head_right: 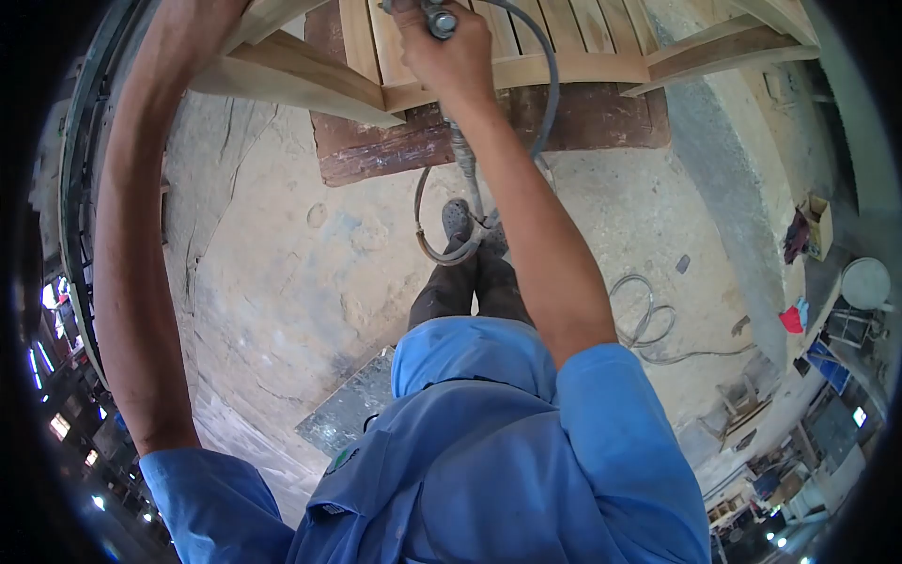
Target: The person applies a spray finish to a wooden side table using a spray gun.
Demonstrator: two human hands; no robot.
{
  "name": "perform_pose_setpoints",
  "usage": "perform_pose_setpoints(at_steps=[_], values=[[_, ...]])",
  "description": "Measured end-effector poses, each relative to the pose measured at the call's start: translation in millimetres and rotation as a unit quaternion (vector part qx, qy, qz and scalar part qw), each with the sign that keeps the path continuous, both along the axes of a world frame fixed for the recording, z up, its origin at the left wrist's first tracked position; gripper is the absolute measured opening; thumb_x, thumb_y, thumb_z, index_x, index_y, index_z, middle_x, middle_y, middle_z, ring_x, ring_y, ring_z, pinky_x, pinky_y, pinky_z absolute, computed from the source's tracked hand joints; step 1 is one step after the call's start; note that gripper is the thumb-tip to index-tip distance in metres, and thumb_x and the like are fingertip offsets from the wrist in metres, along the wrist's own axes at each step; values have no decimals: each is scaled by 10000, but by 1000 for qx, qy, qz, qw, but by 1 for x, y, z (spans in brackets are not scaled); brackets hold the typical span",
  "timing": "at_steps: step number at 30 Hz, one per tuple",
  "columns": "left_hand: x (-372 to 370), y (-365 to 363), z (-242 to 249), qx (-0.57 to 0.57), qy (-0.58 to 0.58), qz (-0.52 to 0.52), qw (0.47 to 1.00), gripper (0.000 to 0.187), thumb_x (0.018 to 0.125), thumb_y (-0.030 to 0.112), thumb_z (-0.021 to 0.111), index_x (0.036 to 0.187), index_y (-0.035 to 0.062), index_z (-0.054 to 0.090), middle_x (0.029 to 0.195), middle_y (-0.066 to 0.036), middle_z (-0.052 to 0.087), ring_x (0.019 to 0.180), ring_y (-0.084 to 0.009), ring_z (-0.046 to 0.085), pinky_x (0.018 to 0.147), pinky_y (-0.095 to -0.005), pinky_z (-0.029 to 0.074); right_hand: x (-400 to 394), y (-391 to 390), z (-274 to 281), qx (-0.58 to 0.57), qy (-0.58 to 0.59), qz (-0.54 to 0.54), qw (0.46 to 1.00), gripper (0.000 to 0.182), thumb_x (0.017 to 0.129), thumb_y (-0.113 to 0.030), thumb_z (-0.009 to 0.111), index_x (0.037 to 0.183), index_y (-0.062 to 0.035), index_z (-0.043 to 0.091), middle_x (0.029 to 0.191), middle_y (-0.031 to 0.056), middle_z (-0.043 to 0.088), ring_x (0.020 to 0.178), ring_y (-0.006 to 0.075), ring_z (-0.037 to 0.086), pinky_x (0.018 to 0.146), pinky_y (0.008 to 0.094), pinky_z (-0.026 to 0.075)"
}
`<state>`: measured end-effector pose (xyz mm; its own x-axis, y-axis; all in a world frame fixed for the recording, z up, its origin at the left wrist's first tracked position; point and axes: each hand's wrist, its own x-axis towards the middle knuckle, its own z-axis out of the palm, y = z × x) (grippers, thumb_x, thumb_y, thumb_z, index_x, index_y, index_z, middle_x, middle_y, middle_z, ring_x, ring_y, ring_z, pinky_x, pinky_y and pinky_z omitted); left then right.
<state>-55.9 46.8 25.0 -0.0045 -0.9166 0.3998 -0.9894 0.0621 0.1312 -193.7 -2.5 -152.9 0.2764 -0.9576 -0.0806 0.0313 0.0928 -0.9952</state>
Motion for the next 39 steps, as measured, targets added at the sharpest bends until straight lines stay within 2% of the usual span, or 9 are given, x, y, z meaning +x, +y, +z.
perform_pose_setpoints(at_steps=[7,10,12,16,22,24,30,32,39], values=[[3,-3,4,20,39,33,999,495,1052,305,375,1414,-21,463,1469,-232,466,1389,-367,413,1156,-395,332,33,-14,-9,35,-63,-6,997,384,966,-367,668,818,-18,608,612,4,555,545,103,550,503,283,459],[13,-12,2,-2,-150,-22,988,488,1055,310,380,1403,-19,474,1440,-234,494,1365,-362,443,1131,-396,363,19,-23,-21,38,-36,-37,998,359,957,-351,680,846,-15,621,627,21,583,507,105,538,462,270,439],[-7,-2,5,19,30,100,994,485,1060,323,382,1406,-3,478,1443,-224,496,1358,-360,455,1120,-395,376,5,-29,-25,37,-43,-68,996,355,954,-352,679,860,-13,632,631,42,605,444,101,502,392,260,391],[12,-8,-7,-36,10,15,999,486,1062,337,383,1412,16,482,1453,-210,494,1356,-353,460,1119,-394,378,-36,-27,7,21,10,-97,995,435,966,-433,641,850,-14,626,608,34,594,402,94,456,354,259,342],[-29,7,19,60,56,155,984,501,1066,381,379,1431,54,483,1454,-205,501,1343,-337,484,1107,-385,392,-62,-36,-5,5,11,-149,989,436,963,-434,649,837,-17,626,605,25,587,416,94,471,367,256,362],[-25,10,13,4,69,68,995,508,1066,401,378,1432,66,489,1448,-206,508,1335,-331,496,1101,-380,398,-59,-36,-4,8,10,-159,987,431,959,-431,658,834,-20,627,606,26,588,428,96,487,373,257,373],[-18,9,9,-1,59,57,997,517,1059,401,392,1425,50,496,1450,-204,509,1343,-330,487,1108,-374,383,-41,-27,-25,34,60,-47,996,308,949,-309,672,915,-3,677,739,119,689,610,180,664,475,310,482],[-23,5,8,5,41,95,995,521,1056,397,398,1424,42,495,1453,-204,507,1346,-331,483,1111,-374,378,-38,-11,-23,-73,-22,10,997,458,905,-496,708,919,-39,694,722,29,670,661,102,655,494,244,470],[-17,4,6,-22,32,88,995,558,1031,366,413,1418,-31,478,1459,-247,484,1377,-354,440,1148,-382,327,-55,-4,-6,-128,47,26,990,494,879,-514,730,936,-23,722,696,19,658,628,97,653,558,239,515]])
